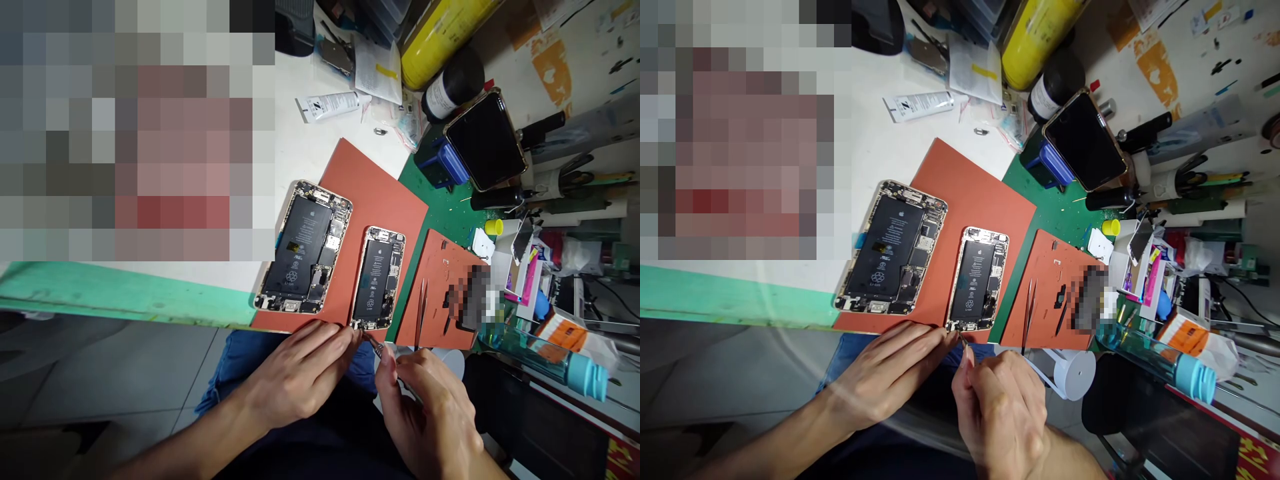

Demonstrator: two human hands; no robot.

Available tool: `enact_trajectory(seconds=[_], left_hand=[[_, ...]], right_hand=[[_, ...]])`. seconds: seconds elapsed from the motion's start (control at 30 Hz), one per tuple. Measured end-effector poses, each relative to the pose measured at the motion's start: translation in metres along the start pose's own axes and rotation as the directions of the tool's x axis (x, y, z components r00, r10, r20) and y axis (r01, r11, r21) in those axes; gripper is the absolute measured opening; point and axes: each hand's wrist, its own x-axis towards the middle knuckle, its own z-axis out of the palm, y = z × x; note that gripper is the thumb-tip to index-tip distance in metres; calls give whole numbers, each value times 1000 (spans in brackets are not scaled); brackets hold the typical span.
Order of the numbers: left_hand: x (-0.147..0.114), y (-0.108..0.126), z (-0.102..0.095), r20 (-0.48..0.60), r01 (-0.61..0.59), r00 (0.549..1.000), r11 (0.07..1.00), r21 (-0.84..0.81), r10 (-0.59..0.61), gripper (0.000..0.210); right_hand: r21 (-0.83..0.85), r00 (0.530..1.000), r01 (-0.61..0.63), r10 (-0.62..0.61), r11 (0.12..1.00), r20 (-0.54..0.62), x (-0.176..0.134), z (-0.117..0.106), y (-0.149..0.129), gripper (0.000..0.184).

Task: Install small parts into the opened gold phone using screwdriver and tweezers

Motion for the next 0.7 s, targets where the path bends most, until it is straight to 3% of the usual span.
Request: enact_trajectory(seconds=[0.3, 0.5, 0.7], left_hand=[[-5, 0, 2, 19, -29, 999, 999, 23, 28, 21], [-8, -2, 2, 56, -69, 996, 995, 69, 65, 25], [-20, -3, 10, 59, -57, 997, 996, 62, 53, 32]], right_hand=[[-13, 998, -30, 30, 999, -60, -2, 3, -3, 21], [168, 976, -129, 155, 977, -152, -21, -2, 4, 26], [105, 964, -125, 146, 987, -221, -30, 5, 8, 24]])
